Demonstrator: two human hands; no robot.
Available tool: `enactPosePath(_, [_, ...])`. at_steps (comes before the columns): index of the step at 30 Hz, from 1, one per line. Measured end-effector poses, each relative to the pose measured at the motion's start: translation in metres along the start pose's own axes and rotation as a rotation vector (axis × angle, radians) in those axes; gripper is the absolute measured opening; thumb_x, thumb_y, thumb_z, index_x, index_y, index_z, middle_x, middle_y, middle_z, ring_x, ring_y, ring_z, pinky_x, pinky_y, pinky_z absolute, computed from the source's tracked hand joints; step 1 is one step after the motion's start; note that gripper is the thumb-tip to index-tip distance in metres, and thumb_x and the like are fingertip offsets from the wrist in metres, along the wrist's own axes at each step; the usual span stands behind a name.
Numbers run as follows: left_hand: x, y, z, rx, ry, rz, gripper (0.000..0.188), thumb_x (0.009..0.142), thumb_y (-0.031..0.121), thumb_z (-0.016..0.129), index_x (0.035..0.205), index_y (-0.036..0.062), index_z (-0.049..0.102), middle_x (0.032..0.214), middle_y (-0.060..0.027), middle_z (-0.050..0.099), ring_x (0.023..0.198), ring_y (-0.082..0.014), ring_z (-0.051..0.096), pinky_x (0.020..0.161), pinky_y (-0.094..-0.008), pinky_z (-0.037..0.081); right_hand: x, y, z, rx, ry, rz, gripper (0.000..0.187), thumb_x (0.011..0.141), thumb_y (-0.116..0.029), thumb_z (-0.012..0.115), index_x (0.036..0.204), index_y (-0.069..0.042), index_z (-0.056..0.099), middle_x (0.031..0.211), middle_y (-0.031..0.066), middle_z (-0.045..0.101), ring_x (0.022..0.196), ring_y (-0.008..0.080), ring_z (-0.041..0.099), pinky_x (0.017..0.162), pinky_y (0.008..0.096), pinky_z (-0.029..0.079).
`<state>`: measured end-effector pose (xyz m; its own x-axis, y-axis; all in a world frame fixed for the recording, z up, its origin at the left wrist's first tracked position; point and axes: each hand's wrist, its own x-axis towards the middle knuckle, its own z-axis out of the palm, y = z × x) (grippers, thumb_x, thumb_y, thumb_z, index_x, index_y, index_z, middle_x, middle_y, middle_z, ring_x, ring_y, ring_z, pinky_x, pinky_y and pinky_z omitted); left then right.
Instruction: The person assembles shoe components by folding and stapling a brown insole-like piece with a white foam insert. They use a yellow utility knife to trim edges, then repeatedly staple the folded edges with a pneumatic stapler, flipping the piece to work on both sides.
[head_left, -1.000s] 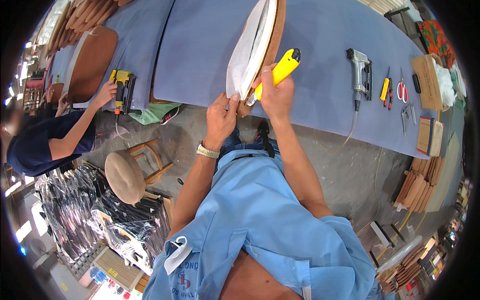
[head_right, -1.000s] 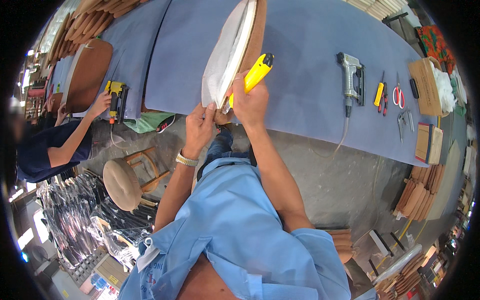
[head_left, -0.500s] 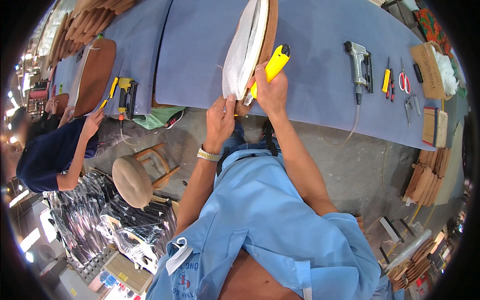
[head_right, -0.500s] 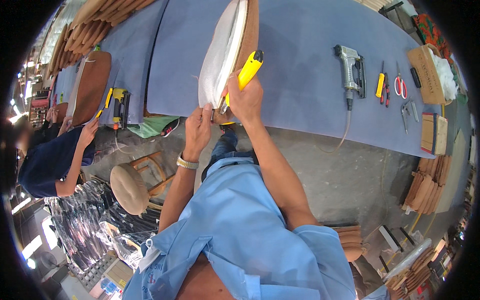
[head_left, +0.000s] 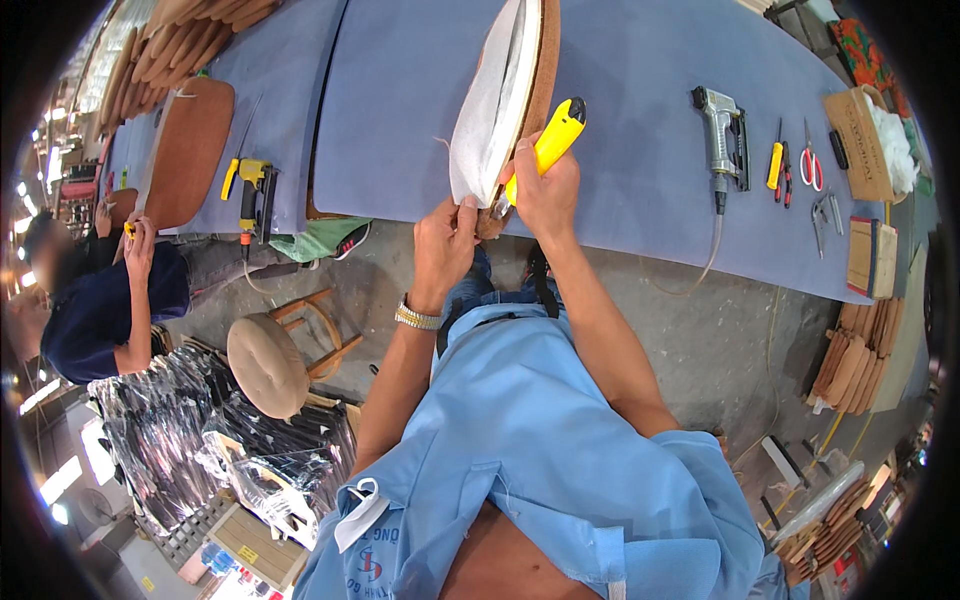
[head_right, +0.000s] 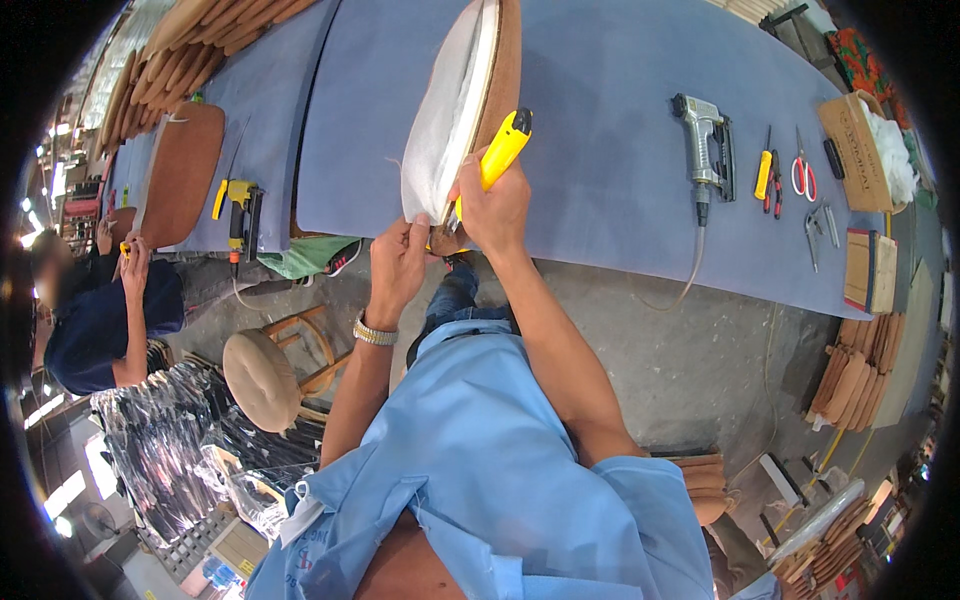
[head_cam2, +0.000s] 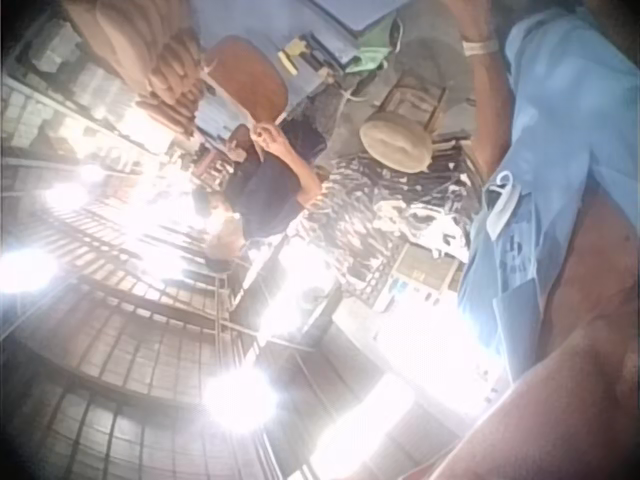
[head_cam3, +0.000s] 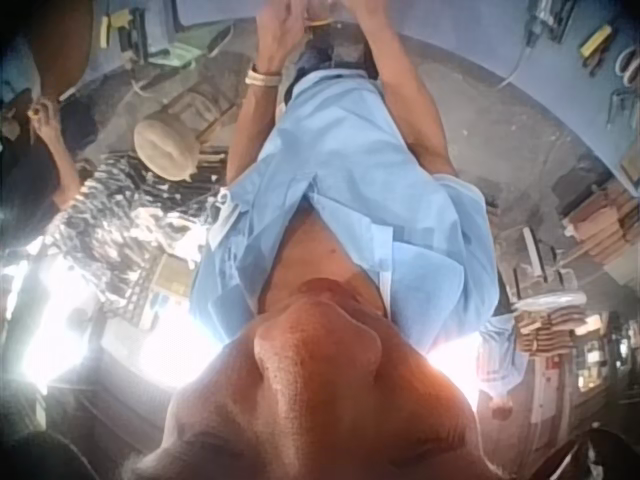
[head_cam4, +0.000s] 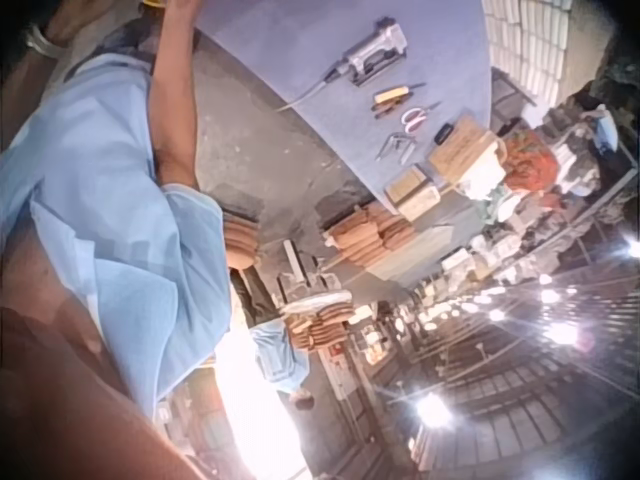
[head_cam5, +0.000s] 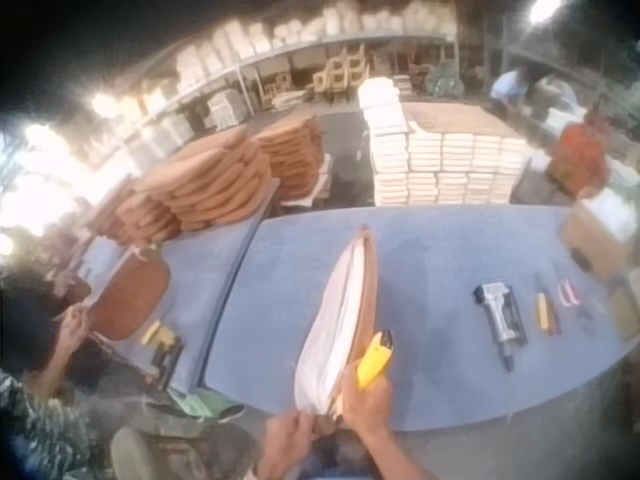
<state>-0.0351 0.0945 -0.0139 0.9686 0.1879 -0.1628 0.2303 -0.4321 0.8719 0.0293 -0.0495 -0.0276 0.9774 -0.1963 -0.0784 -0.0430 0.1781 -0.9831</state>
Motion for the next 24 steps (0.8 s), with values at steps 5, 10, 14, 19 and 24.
enactPosePath(5, [0.002,0.005,0.012,0.054,0.128,0.152,0.04,0.102,0.033,0.07,0.096,-0.0058,0.074,0.073,-0.0139,0.074,0.065,-0.0169,0.071,0.061,-0.0335,0.056,-0.002,-0.004,0.002,0.018,-0.001,-0.005,0.012,0.098,-0.014,0.061,0.098,-0.002,0.06,0.066,0.0054,0.068,0.063,0.0158,0.068,0.063,0.0335,0.053])
enactPosePath(10, [0.004,0.009,0.002,0.243,0.065,0.104,0.038,0.102,0.032,0.07,0.096,-0.0056,0.076,0.068,-0.0063,0.071,0.06,-0.0081,0.064,0.054,-0.0289,0.051,-0.003,-0.001,0.002,0.059,0.027,-0.028,0.011,0.098,-0.012,0.062,0.099,-0.001,0.059,0.064,0.0055,0.067,0.06,0.0155,0.067,0.06,0.0327,0.053])
enactPosePath(14, [0.004,0.005,0.005,0.189,0.07,0.104,0.038,0.102,0.031,0.069,0.093,-0.0052,0.074,0.066,-0.0102,0.069,0.058,-0.0113,0.063,0.055,-0.0314,0.049,-0.003,-0.001,-0.001,0.063,0.022,-0.019,0.011,0.101,-0.013,0.06,0.098,-0.003,0.059,0.066,0.0057,0.067,0.06,0.0131,0.065,0.058,0.03,0.05])
enactPosePath(19, [0.003,0.008,0.006,0.106,0.07,0.044,0.034,0.101,0.027,0.07,0.089,-0.0048,0.072,0.065,-0.0179,0.065,0.058,-0.0117,0.059,0.056,-0.0355,0.048,-0.002,0.001,-0.002,0.04,0.0,-0.051,0.012,0.102,-0.014,0.06,0.097,-0.004,0.06,0.067,0.0054,0.068,0.06,0.0115,0.063,0.057,0.0287,0.049])
enactPosePath(24, [0.005,0.004,0.005,0.203,0.047,0.102,0.041,0.104,0.032,0.069,0.092,-0.0068,0.074,0.064,-0.0056,0.068,0.058,-0.0076,0.061,0.054,-0.0297,0.05,-0.003,0.0,-0.002,0.038,0.006,-0.053,0.012,0.102,-0.014,0.06,0.097,-0.004,0.06,0.067,0.0053,0.068,0.059,0.0109,0.063,0.057,0.0282,0.048])
